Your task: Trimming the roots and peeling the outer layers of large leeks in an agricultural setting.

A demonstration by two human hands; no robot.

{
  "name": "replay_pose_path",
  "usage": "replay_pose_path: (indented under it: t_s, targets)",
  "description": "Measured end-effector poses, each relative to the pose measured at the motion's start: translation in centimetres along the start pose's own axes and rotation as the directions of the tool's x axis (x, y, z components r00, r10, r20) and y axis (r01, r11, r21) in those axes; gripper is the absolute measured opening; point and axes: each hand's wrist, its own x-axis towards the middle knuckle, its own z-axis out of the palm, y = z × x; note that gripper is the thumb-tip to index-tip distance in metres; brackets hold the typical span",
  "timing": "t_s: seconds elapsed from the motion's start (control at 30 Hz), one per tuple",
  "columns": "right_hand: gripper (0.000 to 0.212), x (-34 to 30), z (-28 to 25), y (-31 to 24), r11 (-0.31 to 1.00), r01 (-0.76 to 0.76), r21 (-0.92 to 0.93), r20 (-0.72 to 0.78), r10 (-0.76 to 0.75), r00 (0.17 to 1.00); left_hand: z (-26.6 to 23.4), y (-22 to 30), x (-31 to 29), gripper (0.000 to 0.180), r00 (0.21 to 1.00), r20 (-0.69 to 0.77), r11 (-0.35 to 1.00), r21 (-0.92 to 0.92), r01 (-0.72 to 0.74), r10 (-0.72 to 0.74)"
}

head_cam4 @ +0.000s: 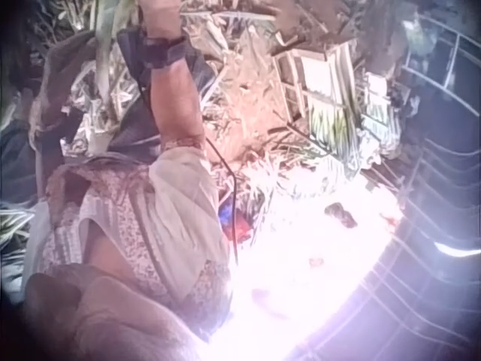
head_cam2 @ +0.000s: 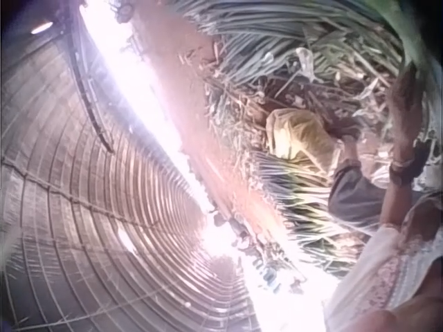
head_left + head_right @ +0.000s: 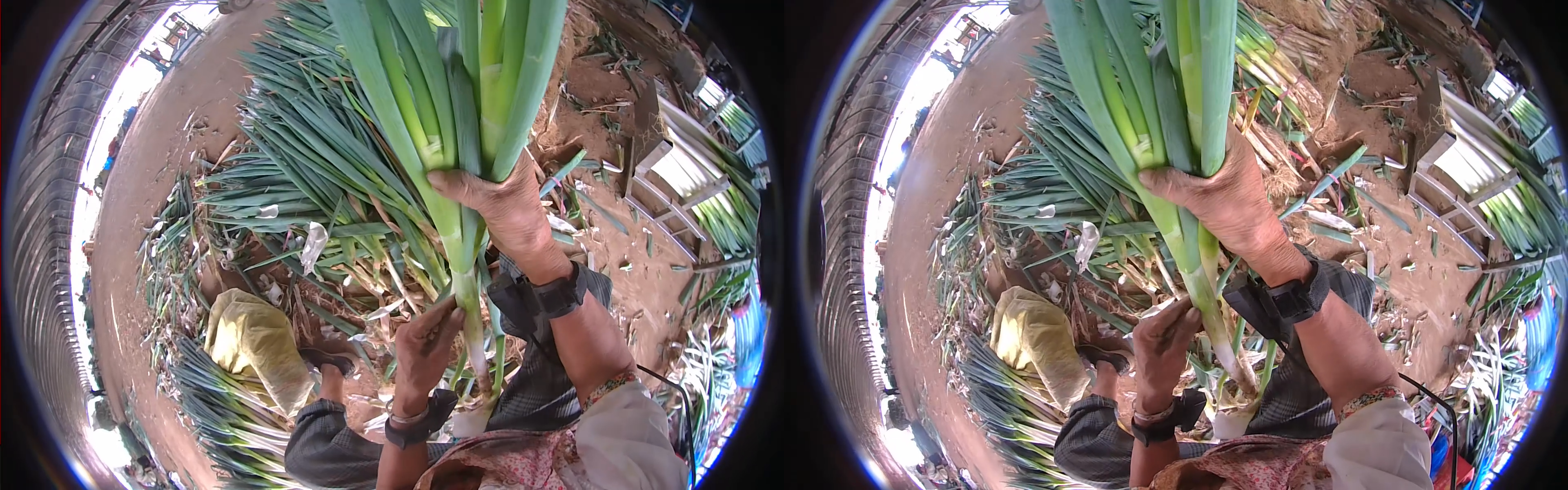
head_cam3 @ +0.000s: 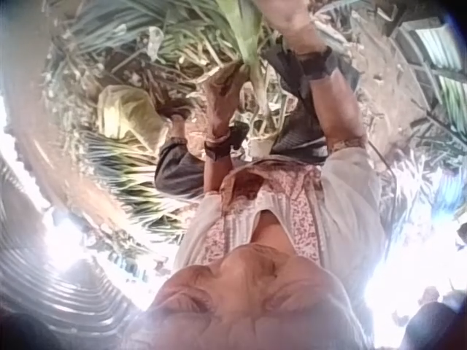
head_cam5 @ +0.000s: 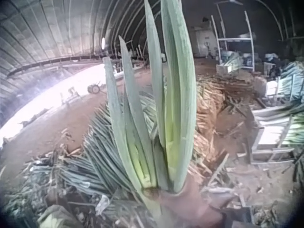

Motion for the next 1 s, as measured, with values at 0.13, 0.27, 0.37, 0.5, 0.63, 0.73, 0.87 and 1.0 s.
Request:
replay_pose_path:
  t_s: [0.13,0.27,0.37,0.5,0.63,0.73,0.87,1.0]
  targets:
    - [0.043,-0.2,-0.2,-0.8,0.997,-0.042,0.058,0.019,0.041,0.999,0.5,-0.8,-0.8,0.022,0.995,-0.090,0.998,-0.043,-0.046,0.042]
    - [0.047,-0.5,-0.6,-1.2,0.968,-0.151,0.201,0.029,0.148,0.989,1.3,-2.4,-0.7,0.012,0.958,-0.009,0.744,-0.633,0.216,-0.286]
    - [0.045,-0.5,-1.1,-1.5,0.891,-0.213,0.401,0.073,0.201,0.977,1.4,-4.7,-1.8,0.011,0.942,0.100,0.319,-0.925,0.207,-0.321]
    - [0.039,0.3,-2.5,-2.4,0.903,-0.088,0.420,-0.017,0.105,0.994,-1.8,-7.0,-5.7,0.015,0.945,0.183,0.696,-0.641,0.324,-0.271]
    - [0.035,0.8,-2.2,-1.5,0.978,0.006,0.209,-0.120,0.020,0.993,-4.2,-7.8,-4.4,0.034,0.988,0.123,0.991,0.104,0.083,-0.096]
    - [0.032,0.4,-1.1,-0.5,0.977,0.015,-0.211,-0.128,-0.043,0.991,-2.7,-3.9,-2.1,0.064,0.998,0.053,0.999,0.009,-0.035,0.035]
    - [0.041,0.0,-0.5,0.3,0.956,0.107,-0.272,-0.093,-0.137,0.986,2.9,-0.7,1.5,0.051,0.998,-0.006,0.993,-0.100,-0.058,0.058]
    - [0.061,-0.5,-0.8,-1.6,0.997,-0.060,0.040,0.062,0.057,0.996,1.1,-1.0,1.0,0.037,0.983,0.154,0.773,-0.634,0.018,0.103]
